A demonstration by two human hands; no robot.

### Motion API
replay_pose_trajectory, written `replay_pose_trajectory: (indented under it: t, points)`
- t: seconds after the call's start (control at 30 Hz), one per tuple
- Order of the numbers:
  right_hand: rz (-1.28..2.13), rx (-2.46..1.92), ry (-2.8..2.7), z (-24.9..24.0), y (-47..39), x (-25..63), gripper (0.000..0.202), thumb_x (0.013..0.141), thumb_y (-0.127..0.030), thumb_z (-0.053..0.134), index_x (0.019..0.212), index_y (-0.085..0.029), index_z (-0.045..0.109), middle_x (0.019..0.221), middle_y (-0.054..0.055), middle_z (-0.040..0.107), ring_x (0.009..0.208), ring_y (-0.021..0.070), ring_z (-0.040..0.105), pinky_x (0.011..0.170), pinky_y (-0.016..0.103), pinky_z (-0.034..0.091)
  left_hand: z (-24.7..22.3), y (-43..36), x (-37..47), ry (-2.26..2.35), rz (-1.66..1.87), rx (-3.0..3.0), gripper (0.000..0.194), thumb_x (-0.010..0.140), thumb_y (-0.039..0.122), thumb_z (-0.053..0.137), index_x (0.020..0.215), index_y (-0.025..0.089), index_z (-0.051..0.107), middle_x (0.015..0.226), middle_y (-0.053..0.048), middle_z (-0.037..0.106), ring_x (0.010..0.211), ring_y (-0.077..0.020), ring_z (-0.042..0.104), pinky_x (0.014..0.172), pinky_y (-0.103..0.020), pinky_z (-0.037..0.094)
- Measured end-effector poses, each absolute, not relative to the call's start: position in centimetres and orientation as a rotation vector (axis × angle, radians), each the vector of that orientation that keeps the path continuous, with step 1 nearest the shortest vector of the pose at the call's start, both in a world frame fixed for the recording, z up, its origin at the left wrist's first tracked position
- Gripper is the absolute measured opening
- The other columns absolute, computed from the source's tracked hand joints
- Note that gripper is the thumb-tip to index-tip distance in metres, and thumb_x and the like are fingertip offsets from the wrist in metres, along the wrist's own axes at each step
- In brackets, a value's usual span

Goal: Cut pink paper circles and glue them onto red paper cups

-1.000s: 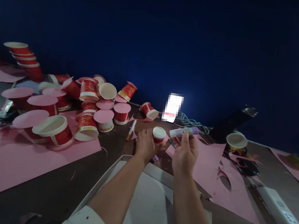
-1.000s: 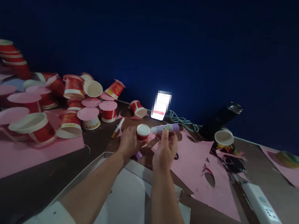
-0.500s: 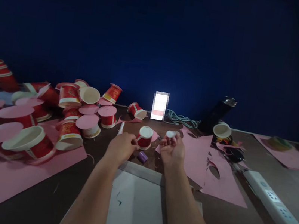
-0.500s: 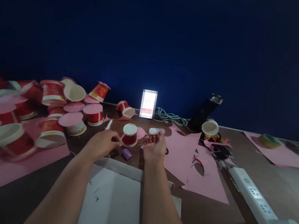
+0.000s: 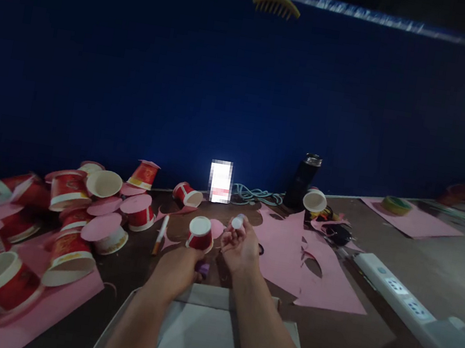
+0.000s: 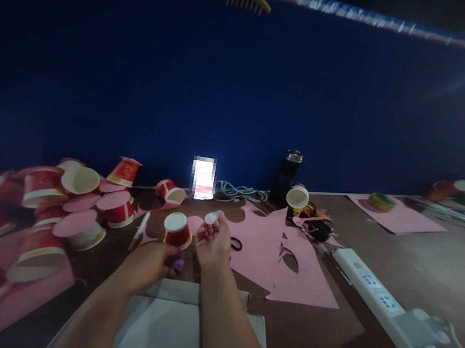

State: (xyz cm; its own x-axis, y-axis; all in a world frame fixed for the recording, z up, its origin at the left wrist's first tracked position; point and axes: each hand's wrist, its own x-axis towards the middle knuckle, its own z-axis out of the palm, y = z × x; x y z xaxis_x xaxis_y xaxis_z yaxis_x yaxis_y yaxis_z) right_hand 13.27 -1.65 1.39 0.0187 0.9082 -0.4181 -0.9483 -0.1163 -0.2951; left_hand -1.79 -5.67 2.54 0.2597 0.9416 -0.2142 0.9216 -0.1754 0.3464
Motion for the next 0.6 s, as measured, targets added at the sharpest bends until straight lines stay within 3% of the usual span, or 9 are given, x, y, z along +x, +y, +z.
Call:
replay_pose_trajectory:
  t: [0.23, 0.43, 0.6]
  points:
    - [1.577, -0.571, 0.122, 1.7, -1.8, 13.4, 0.016, 0.081, -0.027, 0.062, 0.071, -0.017, 0.056, 0.057, -0.002, 0.061, 0.047, 0.0053, 0.054, 0.04, 0.013, 0.043, 2.6, -5.9, -1.4, 1.587, 0.258, 2.212, 0.016, 0.065, 0.031, 0.069, 0.08, 0.024, 0.069, 0.077, -0.004, 0.069, 0.076, -0.0224, 0.062, 0.062, -0.028, 0.034]
    - [1.508, -0.506, 0.015, 2.6, -2.3, 13.4, 0.02, 0.078, -0.031, 0.068, 0.069, -0.017, 0.056, 0.055, -0.004, 0.058, 0.043, 0.0042, 0.051, 0.043, 0.013, 0.046, 3.7, -5.9, -0.7, 1.39, 1.322, 1.726, 0.035, 0.071, 0.043, 0.067, 0.097, 0.02, 0.066, 0.085, -0.003, 0.066, 0.072, -0.0138, 0.058, 0.066, -0.024, 0.043]
    - [1.33, -0.515, -0.182, 3.0, -2.9, 12.7, 0.027, 0.066, -0.033, 0.078, 0.077, -0.018, 0.058, 0.062, -0.005, 0.059, 0.051, 0.0056, 0.055, 0.049, 0.015, 0.05, 3.0, -5.2, -0.9, 0.926, 1.629, 1.064, 0.043, 0.071, 0.042, 0.07, 0.105, 0.016, 0.059, 0.086, -0.003, 0.066, 0.062, -0.0069, 0.055, 0.057, -0.018, 0.043]
